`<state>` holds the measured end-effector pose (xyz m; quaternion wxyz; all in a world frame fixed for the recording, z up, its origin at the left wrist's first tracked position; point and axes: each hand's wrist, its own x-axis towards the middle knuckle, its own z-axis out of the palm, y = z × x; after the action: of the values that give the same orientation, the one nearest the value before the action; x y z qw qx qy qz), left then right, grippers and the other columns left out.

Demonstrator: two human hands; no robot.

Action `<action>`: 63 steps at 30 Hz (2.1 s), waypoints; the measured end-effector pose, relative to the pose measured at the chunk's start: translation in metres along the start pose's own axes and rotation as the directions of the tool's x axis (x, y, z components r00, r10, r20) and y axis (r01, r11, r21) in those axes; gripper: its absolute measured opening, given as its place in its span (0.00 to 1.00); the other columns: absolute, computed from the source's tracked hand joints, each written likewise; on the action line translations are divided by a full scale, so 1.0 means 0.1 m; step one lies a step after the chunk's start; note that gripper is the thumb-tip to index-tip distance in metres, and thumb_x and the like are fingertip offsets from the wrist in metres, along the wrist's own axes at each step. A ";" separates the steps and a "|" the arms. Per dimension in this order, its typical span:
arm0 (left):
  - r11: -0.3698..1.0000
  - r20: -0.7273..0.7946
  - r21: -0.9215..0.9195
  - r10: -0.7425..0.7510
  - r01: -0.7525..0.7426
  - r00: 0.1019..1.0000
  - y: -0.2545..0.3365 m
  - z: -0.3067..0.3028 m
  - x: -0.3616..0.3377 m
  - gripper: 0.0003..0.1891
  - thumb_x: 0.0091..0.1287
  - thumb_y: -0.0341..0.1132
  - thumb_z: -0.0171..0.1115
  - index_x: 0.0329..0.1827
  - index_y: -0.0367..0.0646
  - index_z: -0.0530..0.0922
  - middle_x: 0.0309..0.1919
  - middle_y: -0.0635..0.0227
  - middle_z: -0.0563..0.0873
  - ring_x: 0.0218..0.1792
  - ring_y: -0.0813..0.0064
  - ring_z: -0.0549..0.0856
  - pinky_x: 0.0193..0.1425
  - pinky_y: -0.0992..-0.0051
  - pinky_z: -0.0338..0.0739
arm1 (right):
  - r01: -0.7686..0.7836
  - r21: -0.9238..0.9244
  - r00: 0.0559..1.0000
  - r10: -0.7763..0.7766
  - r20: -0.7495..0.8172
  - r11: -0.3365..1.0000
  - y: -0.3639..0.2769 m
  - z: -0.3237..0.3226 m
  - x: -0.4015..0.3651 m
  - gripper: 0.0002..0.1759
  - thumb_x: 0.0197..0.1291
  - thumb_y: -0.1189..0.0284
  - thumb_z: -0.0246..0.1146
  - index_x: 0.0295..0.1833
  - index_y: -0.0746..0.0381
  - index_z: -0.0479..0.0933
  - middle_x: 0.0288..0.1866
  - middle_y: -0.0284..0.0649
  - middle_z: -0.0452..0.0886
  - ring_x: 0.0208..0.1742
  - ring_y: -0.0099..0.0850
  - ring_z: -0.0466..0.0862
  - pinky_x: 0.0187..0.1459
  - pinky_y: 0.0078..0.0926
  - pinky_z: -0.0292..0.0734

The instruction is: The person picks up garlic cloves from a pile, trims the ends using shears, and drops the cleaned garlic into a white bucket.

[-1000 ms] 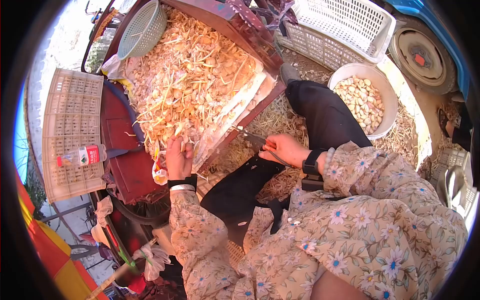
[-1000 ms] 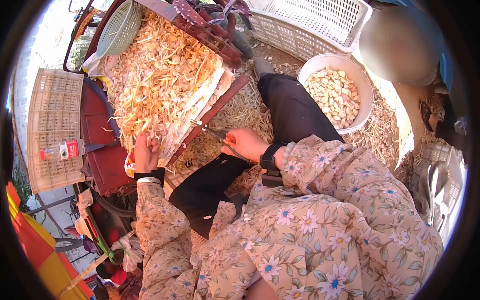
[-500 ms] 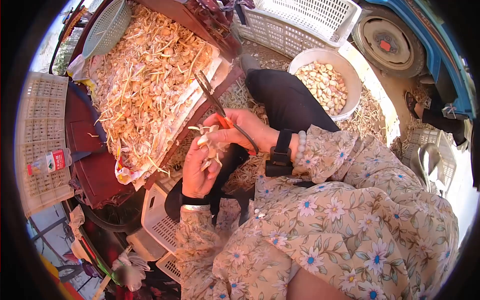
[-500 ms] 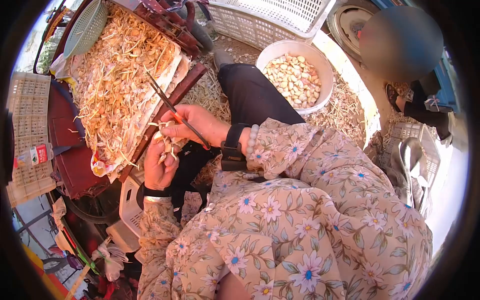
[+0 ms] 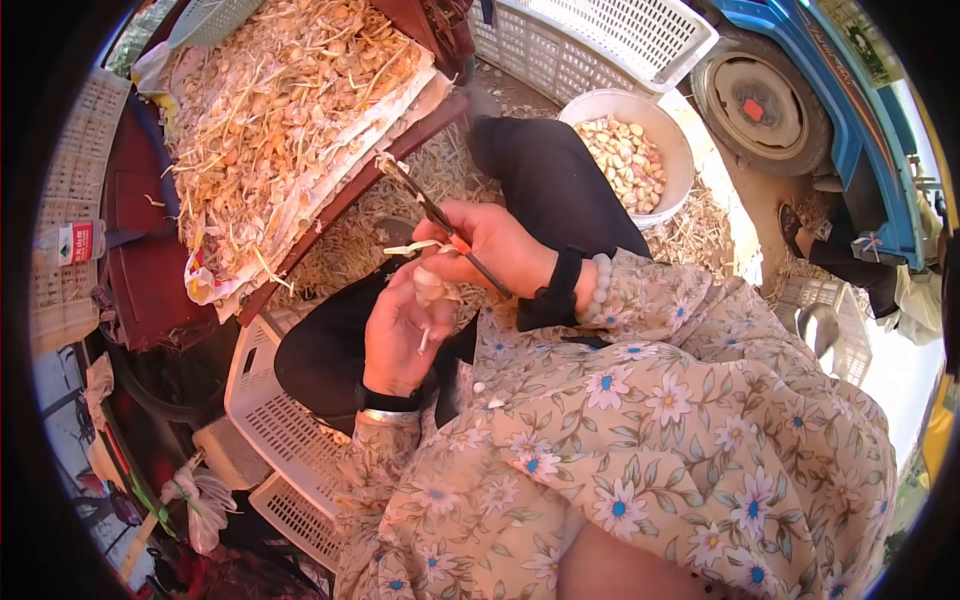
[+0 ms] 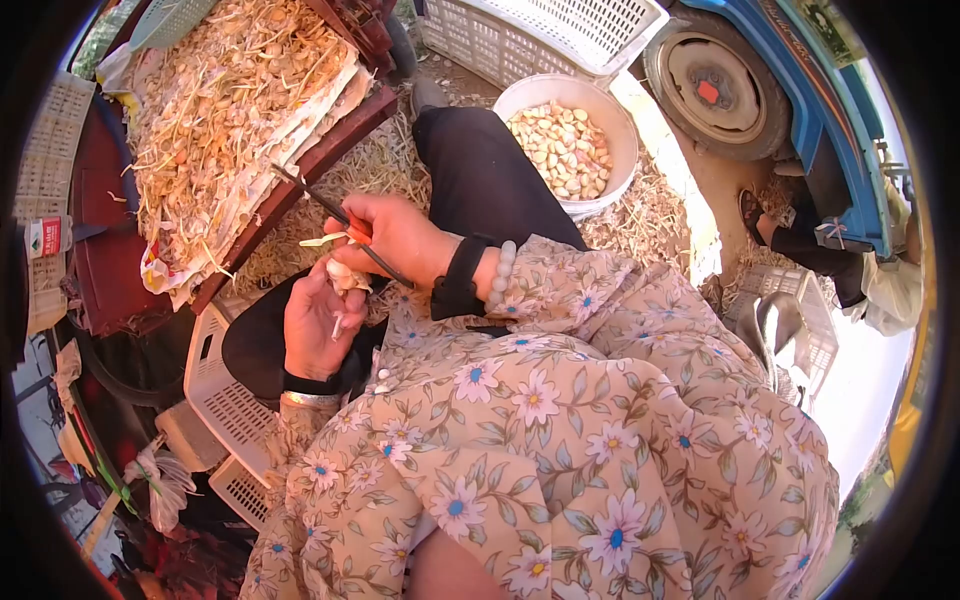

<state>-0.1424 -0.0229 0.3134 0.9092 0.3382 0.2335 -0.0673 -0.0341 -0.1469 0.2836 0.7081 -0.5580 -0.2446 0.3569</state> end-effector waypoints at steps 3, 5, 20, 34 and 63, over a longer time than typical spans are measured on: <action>0.999 -0.005 -0.037 0.011 -0.011 1.000 -0.12 -0.05 -0.08 0.18 0.69 0.37 0.48 0.59 0.39 0.65 0.36 0.68 0.76 0.26 0.81 0.72 0.21 0.87 0.63 | 0.054 -0.219 0.999 -0.054 0.008 0.974 -0.04 0.05 -0.09 0.13 0.54 0.76 0.65 0.45 0.65 0.73 0.36 0.30 0.77 0.35 0.16 0.75 0.37 0.15 0.72; 0.999 -0.012 0.018 0.045 -0.045 0.999 -0.16 -0.11 -0.11 0.20 0.69 0.37 0.50 0.61 0.38 0.64 0.37 0.67 0.77 0.26 0.81 0.73 0.21 0.87 0.63 | 0.074 -0.219 0.997 -0.077 -0.006 0.973 -0.10 0.09 -0.12 0.13 0.54 0.77 0.64 0.45 0.65 0.73 0.34 0.30 0.76 0.34 0.17 0.75 0.36 0.15 0.72; 0.943 0.151 0.099 0.303 -0.319 0.941 -0.23 -0.01 -0.17 0.18 0.66 0.31 0.56 0.59 0.39 0.69 0.35 0.68 0.79 0.25 0.78 0.73 0.29 0.80 0.69 | -0.165 0.065 0.985 0.168 -0.044 0.984 -0.43 -0.01 -0.38 0.16 0.51 0.73 0.69 0.42 0.67 0.73 0.30 0.30 0.76 0.29 0.16 0.75 0.31 0.14 0.72; 0.964 0.113 0.097 0.238 -0.249 0.965 -0.29 0.07 -0.15 0.20 0.67 0.33 0.55 0.61 0.39 0.66 0.47 0.63 0.79 0.27 0.80 0.77 0.29 0.81 0.72 | -0.078 -0.421 0.993 0.032 -0.115 0.904 -0.39 0.05 -0.44 0.12 0.44 0.75 0.66 0.35 0.66 0.73 0.26 0.42 0.77 0.26 0.26 0.75 0.31 0.25 0.72; 0.956 -0.038 -0.231 -0.195 0.182 0.980 -0.39 -0.05 0.03 0.11 0.67 0.38 0.54 0.47 0.43 0.72 0.39 0.60 0.81 0.36 0.71 0.83 0.37 0.78 0.80 | -0.147 0.264 0.966 0.195 -0.167 0.953 -0.42 0.02 -0.38 0.23 0.60 0.59 0.59 0.52 0.65 0.66 0.41 0.43 0.76 0.39 0.26 0.77 0.42 0.23 0.73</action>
<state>-0.1522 -0.0493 0.2855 0.9237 0.2103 0.2982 -0.1164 -0.0497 -0.1800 0.3268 0.7589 -0.5156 -0.0792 0.3898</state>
